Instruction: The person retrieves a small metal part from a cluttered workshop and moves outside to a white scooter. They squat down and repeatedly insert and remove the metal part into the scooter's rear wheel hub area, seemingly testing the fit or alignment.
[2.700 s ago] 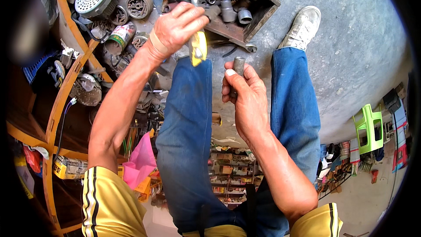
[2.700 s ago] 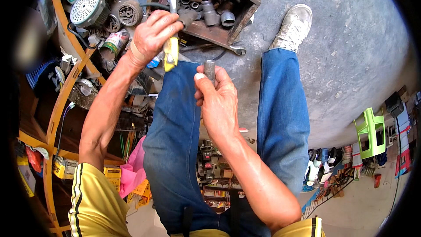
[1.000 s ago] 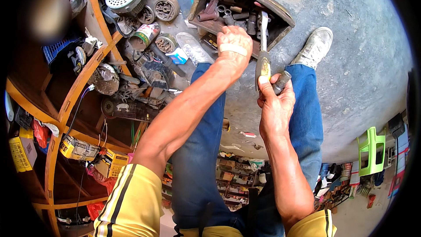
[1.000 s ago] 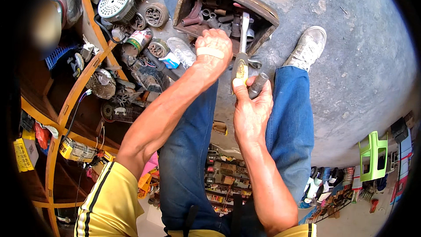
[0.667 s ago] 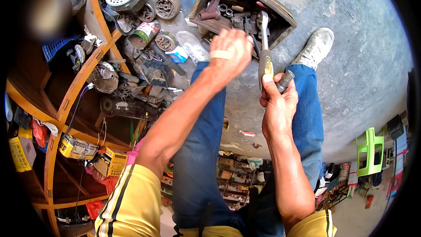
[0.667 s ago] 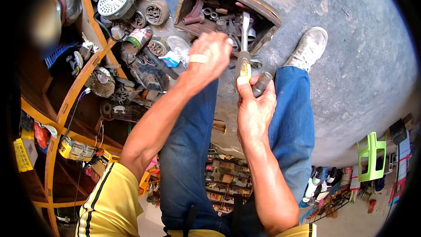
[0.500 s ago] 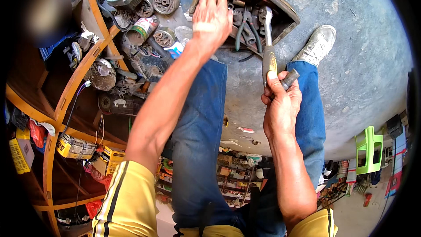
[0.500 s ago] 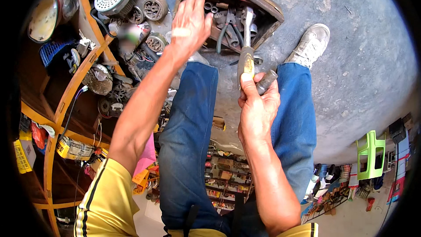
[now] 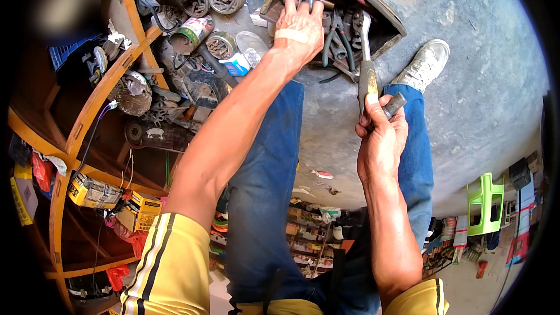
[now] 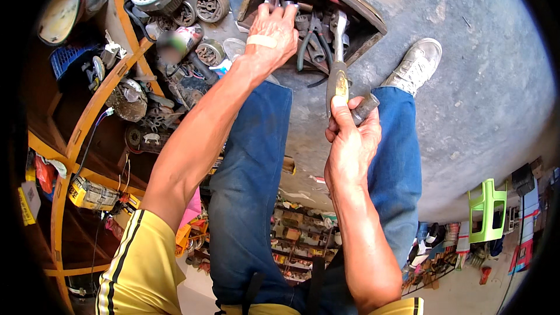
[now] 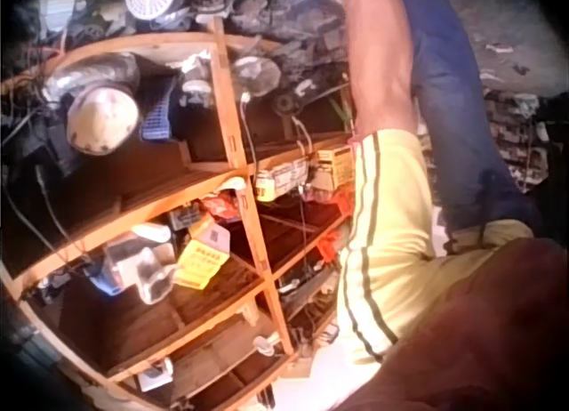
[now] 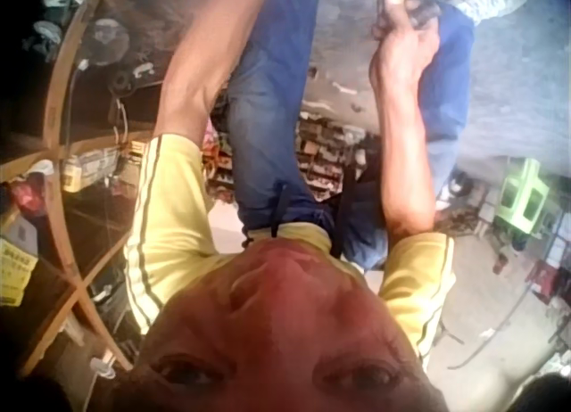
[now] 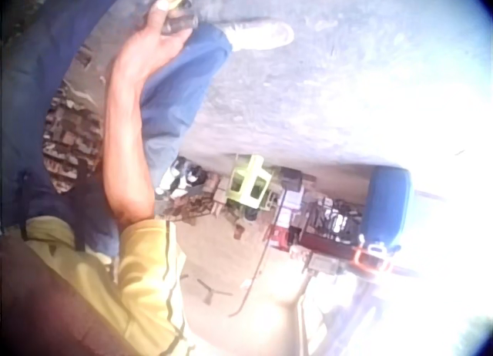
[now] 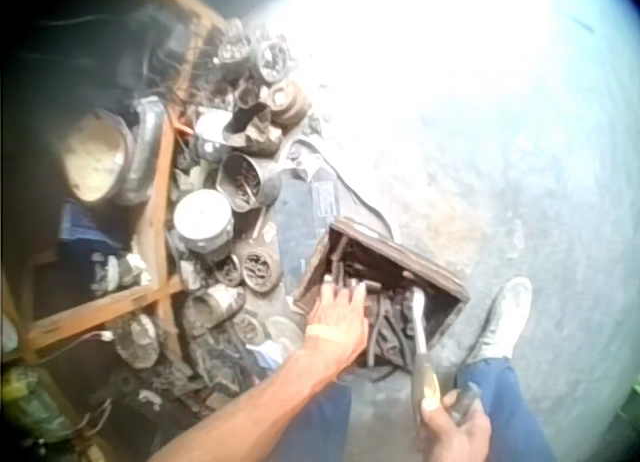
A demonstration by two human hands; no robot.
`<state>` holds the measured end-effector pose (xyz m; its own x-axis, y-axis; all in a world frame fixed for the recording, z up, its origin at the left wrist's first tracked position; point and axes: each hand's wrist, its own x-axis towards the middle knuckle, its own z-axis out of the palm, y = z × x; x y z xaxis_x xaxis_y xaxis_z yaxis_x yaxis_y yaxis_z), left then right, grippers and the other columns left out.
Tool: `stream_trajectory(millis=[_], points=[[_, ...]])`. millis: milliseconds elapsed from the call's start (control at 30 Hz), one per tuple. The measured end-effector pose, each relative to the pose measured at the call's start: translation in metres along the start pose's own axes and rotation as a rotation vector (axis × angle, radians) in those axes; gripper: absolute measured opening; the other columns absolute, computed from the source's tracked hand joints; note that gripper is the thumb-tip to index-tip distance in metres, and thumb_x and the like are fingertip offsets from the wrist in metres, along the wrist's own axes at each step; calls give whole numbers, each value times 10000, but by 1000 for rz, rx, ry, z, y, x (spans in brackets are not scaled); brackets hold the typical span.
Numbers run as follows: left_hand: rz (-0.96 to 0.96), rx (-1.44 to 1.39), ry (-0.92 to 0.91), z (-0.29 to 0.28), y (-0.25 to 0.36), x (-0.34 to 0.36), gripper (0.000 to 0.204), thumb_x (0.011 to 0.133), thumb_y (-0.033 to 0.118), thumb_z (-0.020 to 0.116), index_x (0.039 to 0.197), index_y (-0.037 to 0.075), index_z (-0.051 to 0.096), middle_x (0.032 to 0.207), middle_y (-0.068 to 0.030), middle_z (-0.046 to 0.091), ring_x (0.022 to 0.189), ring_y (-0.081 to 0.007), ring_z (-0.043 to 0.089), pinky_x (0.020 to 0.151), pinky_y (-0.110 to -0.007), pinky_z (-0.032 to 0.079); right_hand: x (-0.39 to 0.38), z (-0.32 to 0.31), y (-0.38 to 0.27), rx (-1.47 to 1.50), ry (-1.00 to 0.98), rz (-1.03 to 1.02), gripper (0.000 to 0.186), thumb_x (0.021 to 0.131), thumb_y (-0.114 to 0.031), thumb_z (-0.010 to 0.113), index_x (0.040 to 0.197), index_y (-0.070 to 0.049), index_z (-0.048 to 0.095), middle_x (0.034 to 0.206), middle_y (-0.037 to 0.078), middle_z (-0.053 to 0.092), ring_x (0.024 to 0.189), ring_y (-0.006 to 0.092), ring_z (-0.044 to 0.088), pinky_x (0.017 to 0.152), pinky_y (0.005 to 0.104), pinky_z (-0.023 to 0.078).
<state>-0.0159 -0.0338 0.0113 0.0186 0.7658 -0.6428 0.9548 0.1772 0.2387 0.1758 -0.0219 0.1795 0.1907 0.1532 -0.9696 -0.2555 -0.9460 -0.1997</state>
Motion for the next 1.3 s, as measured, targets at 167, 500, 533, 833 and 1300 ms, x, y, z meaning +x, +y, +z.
stream_trajectory(millis=[167,500,533,833,1300], points=[[172,40,154,15,-12,-27,256,863,131,644,1052,-41,648,1012,-229,673,1162,-436,558,1022,-480,485,-1,0,1,-26,0,4,189,956,-86,710,981,-137,529,740,-34,536,620,59,462,545,228,353],[-159,81,73,-6,-17,1,373,859,98,637,1200,-21,543,1056,-239,660,1060,-407,635,922,-516,510,-5,-5,6,-440,-45,-166,208,937,-90,742,1015,-86,549,789,-42,523,700,55,458,627,221,389],[-146,77,68,-6,-24,1,377,862,87,627,1207,-27,527,1001,-237,678,1019,-407,654,901,-515,519,-6,-4,7,-548,-52,-223,211,935,-86,744,1028,-75,554,812,-38,524,724,60,466,652,220,401],[-165,-364,517,-21,12,-49,237,835,45,575,1064,-14,604,1068,-213,592,979,-356,570,832,-466,490,9,-8,4,-700,-201,-515,253,943,-75,728,1138,-29,573,982,-1,541,921,119,511,877,273,442],[-491,-886,313,-30,-19,-231,368,925,66,609,1276,-21,537,1224,-243,627,1149,-405,607,1005,-483,487,60,25,4,-1107,-199,-747,594,998,-135,666,1510,14,403,1426,206,543,1255,298,560,1077,382,436]])
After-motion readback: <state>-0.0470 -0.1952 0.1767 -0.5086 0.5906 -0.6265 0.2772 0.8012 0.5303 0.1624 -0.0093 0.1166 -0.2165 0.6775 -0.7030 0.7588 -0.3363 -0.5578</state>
